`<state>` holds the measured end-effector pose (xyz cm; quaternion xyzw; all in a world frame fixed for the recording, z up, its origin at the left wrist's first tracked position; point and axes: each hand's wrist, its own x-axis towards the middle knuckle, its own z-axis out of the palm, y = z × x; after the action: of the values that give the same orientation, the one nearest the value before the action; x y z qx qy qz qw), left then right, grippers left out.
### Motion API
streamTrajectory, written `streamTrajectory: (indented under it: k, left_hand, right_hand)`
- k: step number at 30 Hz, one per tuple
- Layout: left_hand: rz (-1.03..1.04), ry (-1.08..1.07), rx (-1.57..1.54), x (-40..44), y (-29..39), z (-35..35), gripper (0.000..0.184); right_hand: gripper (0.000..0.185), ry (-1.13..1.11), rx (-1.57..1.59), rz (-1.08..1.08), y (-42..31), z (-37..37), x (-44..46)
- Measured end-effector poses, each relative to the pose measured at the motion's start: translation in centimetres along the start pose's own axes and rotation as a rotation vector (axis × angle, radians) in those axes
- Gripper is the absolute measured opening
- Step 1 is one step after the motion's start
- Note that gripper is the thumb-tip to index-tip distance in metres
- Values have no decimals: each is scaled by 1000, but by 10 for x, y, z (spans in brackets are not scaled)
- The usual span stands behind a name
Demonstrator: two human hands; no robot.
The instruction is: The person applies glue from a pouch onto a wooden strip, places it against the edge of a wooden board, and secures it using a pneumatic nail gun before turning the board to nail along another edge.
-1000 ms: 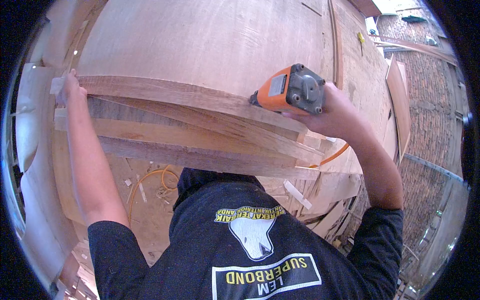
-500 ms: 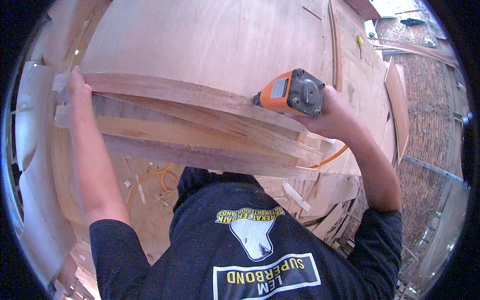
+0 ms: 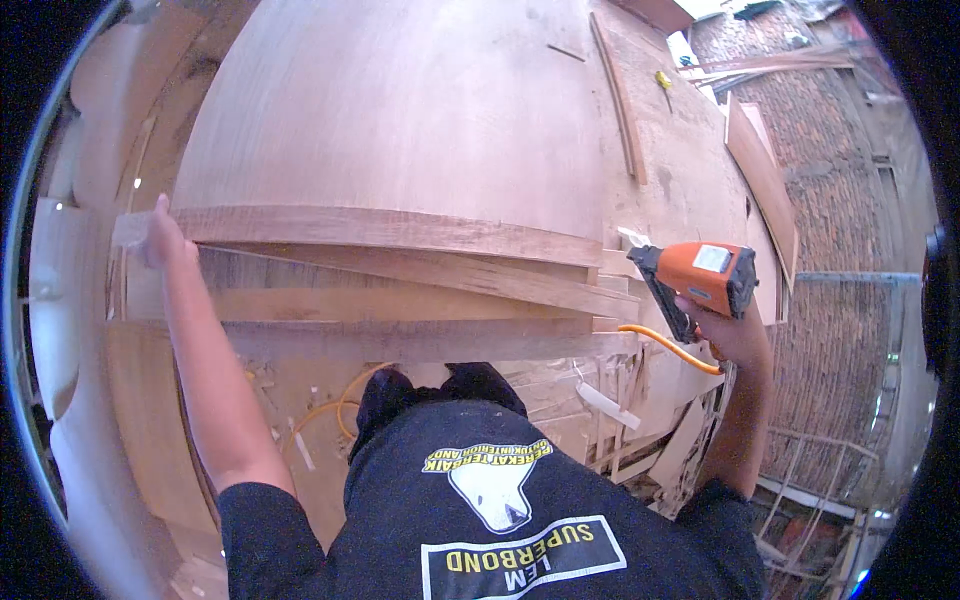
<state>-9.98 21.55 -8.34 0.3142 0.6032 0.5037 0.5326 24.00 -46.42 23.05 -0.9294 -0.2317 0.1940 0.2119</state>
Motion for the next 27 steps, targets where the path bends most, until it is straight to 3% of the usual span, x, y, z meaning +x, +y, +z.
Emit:
streamTrajectory:
  k: [3,4,7,8,9,11,13,15,17,19,22,27]
  left_hand:
    - [88,131,127,-68,22,4,71]
    - [101,132,138,-70,22,2,79]
    - [102,18,96,-21,-1,-17,113]
    - [108,-24,82,-15,-5,-21,123]
    - [139,-36,93,-27,0,-23,125]
    - [201,51,183,-72,23,-24,126]
    - [271,250,342,-136,57,-23,123]
    - [631,328,580,-148,58,-37,113]
    - [933,252,725,-158,59,-43,104]
    - [1156,25,780,-168,64,-46,98]
    - [1438,-436,872,-201,74,-22,94]
    - [1549,-893,1192,-231,85,14,114]
  right_hand:
    - [62,111,48,160,13,-5,-25]
    - [63,175,-47,-71,28,-7,-26]
    - [62,210,-76,-139,48,-21,-21]
    - [61,229,-30,-51,53,-25,-19]
    - [60,251,18,35,58,-30,-17]
    - [61,309,71,6,83,-37,-8]
    - [56,388,17,-14,115,-38,-5]
    - [53,402,20,18,111,-36,-9]
    - [40,336,121,221,92,-34,-22]
    - [34,249,227,329,86,-31,-29]
    - [34,97,374,251,99,-25,-37]
    - [46,-35,399,294,80,-19,-46]
